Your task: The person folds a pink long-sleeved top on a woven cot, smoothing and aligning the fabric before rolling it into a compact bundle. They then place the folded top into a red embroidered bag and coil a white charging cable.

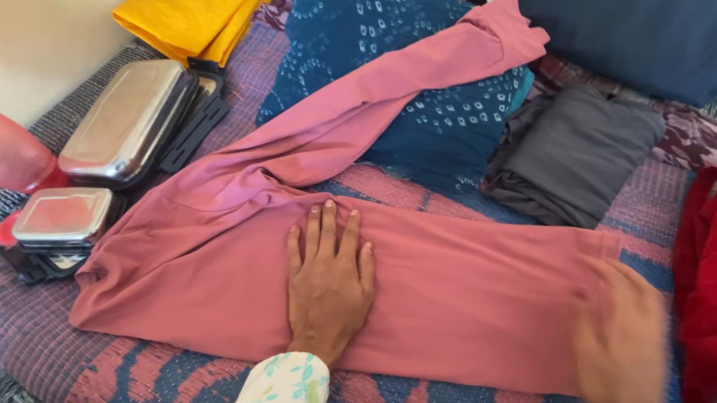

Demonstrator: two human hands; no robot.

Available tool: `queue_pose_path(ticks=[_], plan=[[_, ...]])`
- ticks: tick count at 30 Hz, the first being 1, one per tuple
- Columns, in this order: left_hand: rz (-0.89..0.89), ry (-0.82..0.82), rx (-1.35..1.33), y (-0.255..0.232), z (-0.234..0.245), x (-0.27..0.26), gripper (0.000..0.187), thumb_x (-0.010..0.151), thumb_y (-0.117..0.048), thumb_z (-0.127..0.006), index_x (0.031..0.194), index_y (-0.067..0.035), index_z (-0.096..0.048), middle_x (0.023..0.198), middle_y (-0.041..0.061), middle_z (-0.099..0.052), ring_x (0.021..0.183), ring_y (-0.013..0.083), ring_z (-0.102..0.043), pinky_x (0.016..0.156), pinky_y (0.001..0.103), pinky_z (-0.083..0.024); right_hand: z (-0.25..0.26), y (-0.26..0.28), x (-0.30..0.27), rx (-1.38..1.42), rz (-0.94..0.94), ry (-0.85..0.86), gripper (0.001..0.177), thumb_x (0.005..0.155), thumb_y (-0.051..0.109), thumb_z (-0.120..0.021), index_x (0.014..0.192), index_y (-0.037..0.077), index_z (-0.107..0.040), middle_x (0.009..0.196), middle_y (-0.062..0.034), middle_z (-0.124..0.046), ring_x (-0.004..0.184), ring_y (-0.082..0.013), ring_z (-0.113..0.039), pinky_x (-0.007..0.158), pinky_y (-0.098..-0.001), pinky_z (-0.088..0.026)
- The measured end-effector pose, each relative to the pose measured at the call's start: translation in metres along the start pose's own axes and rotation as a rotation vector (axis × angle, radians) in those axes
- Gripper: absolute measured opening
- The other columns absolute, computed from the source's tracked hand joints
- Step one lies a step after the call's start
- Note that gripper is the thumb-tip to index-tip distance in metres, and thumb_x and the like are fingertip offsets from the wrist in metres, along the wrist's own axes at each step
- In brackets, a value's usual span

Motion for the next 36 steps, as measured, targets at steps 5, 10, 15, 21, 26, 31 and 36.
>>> queue_pose_path(ticks=[5,10,15,21,26,31,36], plan=[[-0.008,-0.004,0.010,0.000,0.002,0.002,0.048,0.099,-0.030,-0.051,0.138,-0.003,-0.061,0.147,0.023,-0.053,0.139,0.0394,-0.045,0.117,0.057,-0.028,-0.044,0.073,0.024,0.190,0.273,0.219,0.045,0.092,0.011,-0.053,0.137,0.007,-0.058,0.142,-0.0161,-0.058,0.131,-0.0337,-0.055,0.113,-0.0451,-0.042],[-0.006,0.018,0.026,-0.001,0.002,0.003,0.048,0.099,-0.031,-0.052,0.138,-0.004,-0.061,0.148,0.023,-0.052,0.139,0.0386,-0.045,0.117,0.056,-0.028,-0.062,0.081,0.017,-0.116,0.461,0.363,0.061,0.093,0.038,-0.050,0.151,0.021,-0.044,0.160,-0.0106,-0.038,0.147,-0.0308,-0.033,0.115,-0.0567,-0.020],[-0.006,0.034,0.028,-0.002,0.003,0.003,0.048,0.099,-0.031,-0.052,0.137,-0.005,-0.061,0.148,0.023,-0.052,0.140,0.0381,-0.044,0.117,0.055,-0.027,-0.059,0.043,0.016,-0.324,0.231,0.274,0.075,0.094,0.067,-0.032,0.157,0.028,-0.032,0.162,-0.0092,-0.027,0.148,-0.0280,-0.023,0.116,-0.0631,-0.007],[-0.005,0.019,0.004,-0.002,0.004,0.002,0.047,0.099,-0.031,-0.052,0.137,-0.005,-0.062,0.148,0.022,-0.053,0.140,0.0373,-0.045,0.118,0.055,-0.027,-0.053,0.011,0.006,-0.325,0.132,0.244,0.076,0.096,0.068,-0.031,0.158,0.025,-0.029,0.166,-0.0105,-0.026,0.153,-0.0286,-0.020,0.121,-0.0622,-0.006],[-0.013,0.017,-0.007,0.000,0.004,0.002,0.047,0.099,-0.031,-0.053,0.136,-0.005,-0.062,0.148,0.022,-0.053,0.140,0.0376,-0.045,0.118,0.055,-0.028,-0.044,-0.007,0.000,-0.405,0.036,0.250,0.078,0.093,0.068,-0.033,0.158,0.026,-0.028,0.166,-0.0103,-0.023,0.153,-0.0280,-0.017,0.118,-0.0632,-0.008],[-0.008,0.028,-0.009,0.000,0.004,0.002,0.047,0.099,-0.031,-0.053,0.137,-0.005,-0.062,0.147,0.022,-0.053,0.139,0.0379,-0.044,0.117,0.056,-0.027,-0.044,-0.014,0.000,-0.405,-0.022,0.265,0.084,0.091,0.070,-0.034,0.158,0.022,-0.025,0.166,-0.0095,-0.022,0.153,-0.0277,-0.016,0.117,-0.0629,-0.007],[-0.002,0.035,-0.010,0.000,0.004,0.002,0.047,0.099,-0.031,-0.052,0.138,-0.006,-0.060,0.147,0.022,-0.053,0.140,0.0377,-0.044,0.117,0.056,-0.026,-0.049,-0.021,-0.001,-0.386,-0.065,0.260,0.087,0.091,0.071,-0.034,0.159,0.020,-0.024,0.165,-0.0079,-0.022,0.152,-0.0277,-0.015,0.119,-0.0620,-0.006]])
Point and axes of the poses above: each hand's wrist, its own x-axis towards the middle knuckle, its own z-axis out of the back of the hand, y = z × x, the point moved 1 cm from there along x, towards the middle knuckle
